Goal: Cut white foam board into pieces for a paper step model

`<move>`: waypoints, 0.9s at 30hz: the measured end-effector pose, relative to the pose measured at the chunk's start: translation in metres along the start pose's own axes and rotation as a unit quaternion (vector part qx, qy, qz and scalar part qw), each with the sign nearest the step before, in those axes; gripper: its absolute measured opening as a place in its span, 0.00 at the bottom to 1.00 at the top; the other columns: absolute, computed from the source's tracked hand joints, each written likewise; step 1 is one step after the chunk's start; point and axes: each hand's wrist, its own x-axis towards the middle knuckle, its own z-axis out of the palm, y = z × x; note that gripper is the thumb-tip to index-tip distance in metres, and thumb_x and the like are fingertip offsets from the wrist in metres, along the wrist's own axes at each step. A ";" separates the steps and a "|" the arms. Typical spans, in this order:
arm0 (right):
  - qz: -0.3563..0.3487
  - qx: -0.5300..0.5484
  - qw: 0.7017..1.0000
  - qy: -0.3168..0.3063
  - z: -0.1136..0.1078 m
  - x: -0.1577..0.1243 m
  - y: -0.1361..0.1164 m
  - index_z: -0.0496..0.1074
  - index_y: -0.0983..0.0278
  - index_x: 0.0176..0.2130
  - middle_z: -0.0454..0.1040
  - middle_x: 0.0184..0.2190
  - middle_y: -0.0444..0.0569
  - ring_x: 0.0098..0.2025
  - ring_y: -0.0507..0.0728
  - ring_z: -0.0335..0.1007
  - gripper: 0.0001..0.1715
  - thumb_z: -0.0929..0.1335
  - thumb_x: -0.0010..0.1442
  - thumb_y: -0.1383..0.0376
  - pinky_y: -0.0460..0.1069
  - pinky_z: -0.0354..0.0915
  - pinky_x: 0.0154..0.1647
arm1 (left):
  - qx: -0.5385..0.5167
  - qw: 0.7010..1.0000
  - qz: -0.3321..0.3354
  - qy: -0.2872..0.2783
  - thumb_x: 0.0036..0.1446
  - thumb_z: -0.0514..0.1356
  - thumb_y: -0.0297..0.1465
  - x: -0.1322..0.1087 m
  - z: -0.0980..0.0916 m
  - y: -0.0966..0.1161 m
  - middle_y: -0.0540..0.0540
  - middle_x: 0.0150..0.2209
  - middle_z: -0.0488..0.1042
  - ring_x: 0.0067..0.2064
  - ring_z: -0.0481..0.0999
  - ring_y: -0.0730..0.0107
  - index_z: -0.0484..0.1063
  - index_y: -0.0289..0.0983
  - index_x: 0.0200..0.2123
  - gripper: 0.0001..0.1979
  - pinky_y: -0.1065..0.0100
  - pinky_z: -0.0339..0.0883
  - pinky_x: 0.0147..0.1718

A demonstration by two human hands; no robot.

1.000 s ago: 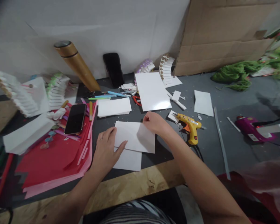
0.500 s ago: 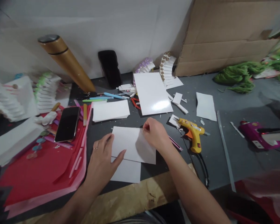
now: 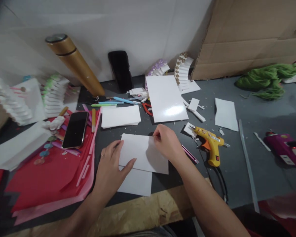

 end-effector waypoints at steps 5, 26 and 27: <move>-0.023 -0.008 1.000 0.013 0.002 0.000 0.002 0.66 0.62 0.29 0.73 0.28 0.48 0.32 0.55 0.68 0.09 0.63 0.51 0.75 0.49 0.58 0.34 | -0.065 0.996 -0.059 -0.004 0.60 0.61 0.45 0.005 0.002 -0.004 0.35 0.54 0.69 0.56 0.69 0.48 0.62 0.36 0.62 0.31 0.50 0.65 0.53; -0.040 -0.002 0.999 -0.008 -0.001 -0.004 0.003 0.66 0.62 0.27 0.74 0.29 0.47 0.32 0.55 0.67 0.11 0.63 0.48 0.77 0.48 0.57 0.33 | -0.107 0.973 -0.168 -0.120 0.54 0.65 0.35 0.043 -0.012 0.006 0.44 0.38 0.71 0.44 0.70 0.58 0.67 0.37 0.35 0.11 0.59 0.62 0.47; -0.042 0.002 0.999 -0.008 -0.001 -0.004 0.003 0.66 0.62 0.27 0.74 0.28 0.47 0.32 0.54 0.67 0.11 0.63 0.48 0.77 0.48 0.57 0.33 | -0.089 0.977 -0.155 -0.119 0.56 0.64 0.35 0.040 -0.013 0.009 0.44 0.39 0.72 0.45 0.70 0.56 0.67 0.37 0.36 0.10 0.58 0.62 0.48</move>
